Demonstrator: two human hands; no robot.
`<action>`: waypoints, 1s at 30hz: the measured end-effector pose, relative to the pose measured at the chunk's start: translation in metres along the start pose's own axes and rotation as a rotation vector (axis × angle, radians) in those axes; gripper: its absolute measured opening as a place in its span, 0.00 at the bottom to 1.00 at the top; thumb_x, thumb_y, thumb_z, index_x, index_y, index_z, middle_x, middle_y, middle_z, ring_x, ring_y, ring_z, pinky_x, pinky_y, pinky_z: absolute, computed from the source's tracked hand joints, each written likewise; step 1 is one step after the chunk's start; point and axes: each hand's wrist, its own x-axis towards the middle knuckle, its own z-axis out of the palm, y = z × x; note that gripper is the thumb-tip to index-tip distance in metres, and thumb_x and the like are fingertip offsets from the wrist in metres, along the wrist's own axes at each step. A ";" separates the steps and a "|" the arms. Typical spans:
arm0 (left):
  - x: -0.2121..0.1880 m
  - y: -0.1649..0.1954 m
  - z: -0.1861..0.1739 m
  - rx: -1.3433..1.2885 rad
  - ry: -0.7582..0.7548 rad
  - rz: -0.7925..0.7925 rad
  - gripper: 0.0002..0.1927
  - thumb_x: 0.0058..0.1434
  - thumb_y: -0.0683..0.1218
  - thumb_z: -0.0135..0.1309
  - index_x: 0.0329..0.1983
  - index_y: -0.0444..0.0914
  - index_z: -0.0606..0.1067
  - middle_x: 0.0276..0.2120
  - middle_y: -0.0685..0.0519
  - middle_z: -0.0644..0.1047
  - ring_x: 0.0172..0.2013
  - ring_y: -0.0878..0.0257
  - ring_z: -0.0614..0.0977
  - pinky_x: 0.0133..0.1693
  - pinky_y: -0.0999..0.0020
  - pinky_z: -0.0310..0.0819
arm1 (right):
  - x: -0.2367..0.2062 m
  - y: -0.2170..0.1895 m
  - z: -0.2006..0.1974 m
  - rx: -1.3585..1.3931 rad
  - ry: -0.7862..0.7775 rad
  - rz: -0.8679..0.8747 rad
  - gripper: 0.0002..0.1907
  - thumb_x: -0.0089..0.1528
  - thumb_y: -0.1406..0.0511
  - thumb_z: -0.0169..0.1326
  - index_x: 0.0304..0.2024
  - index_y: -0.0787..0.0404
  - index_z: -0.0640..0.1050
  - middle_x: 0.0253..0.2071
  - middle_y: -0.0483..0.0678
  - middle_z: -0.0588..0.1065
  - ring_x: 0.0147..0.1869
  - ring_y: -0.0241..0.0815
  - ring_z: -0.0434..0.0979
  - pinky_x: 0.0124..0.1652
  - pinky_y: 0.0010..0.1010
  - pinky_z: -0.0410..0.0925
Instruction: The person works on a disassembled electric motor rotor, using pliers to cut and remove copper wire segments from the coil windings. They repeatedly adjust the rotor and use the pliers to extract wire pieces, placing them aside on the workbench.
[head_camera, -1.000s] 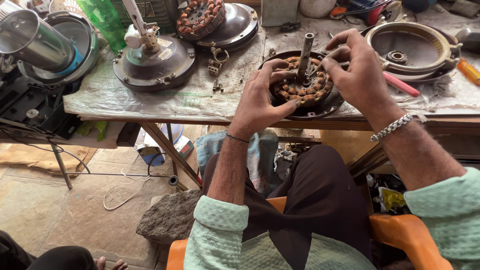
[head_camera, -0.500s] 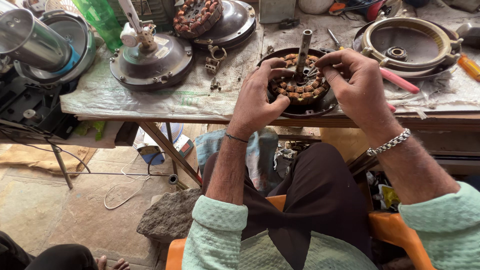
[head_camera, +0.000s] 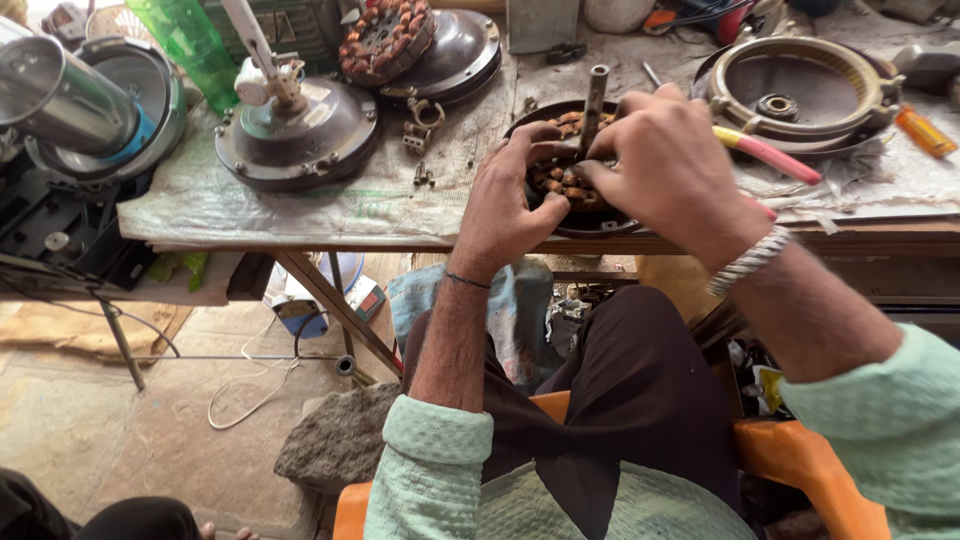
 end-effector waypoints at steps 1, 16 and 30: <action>0.000 0.001 -0.001 -0.012 0.001 -0.004 0.33 0.52 0.46 0.55 0.63 0.36 0.68 0.54 0.47 0.82 0.60 0.52 0.81 0.66 0.58 0.67 | 0.005 -0.005 0.000 -0.041 -0.014 0.027 0.14 0.57 0.56 0.69 0.36 0.59 0.87 0.33 0.52 0.78 0.41 0.50 0.75 0.41 0.46 0.67; 0.002 0.010 -0.004 0.104 0.020 -0.013 0.34 0.49 0.49 0.57 0.61 0.37 0.68 0.51 0.47 0.83 0.56 0.50 0.81 0.64 0.58 0.66 | 0.012 -0.042 -0.022 -0.427 -0.181 -0.029 0.03 0.56 0.64 0.60 0.30 0.53 0.84 0.32 0.46 0.79 0.45 0.46 0.77 0.51 0.49 0.63; -0.002 0.010 -0.003 0.135 0.047 0.012 0.33 0.48 0.47 0.57 0.60 0.38 0.69 0.51 0.46 0.83 0.57 0.51 0.81 0.67 0.57 0.63 | 0.000 -0.012 -0.011 -0.026 -0.146 0.075 0.16 0.64 0.56 0.57 0.43 0.62 0.81 0.41 0.50 0.77 0.51 0.52 0.74 0.50 0.54 0.61</action>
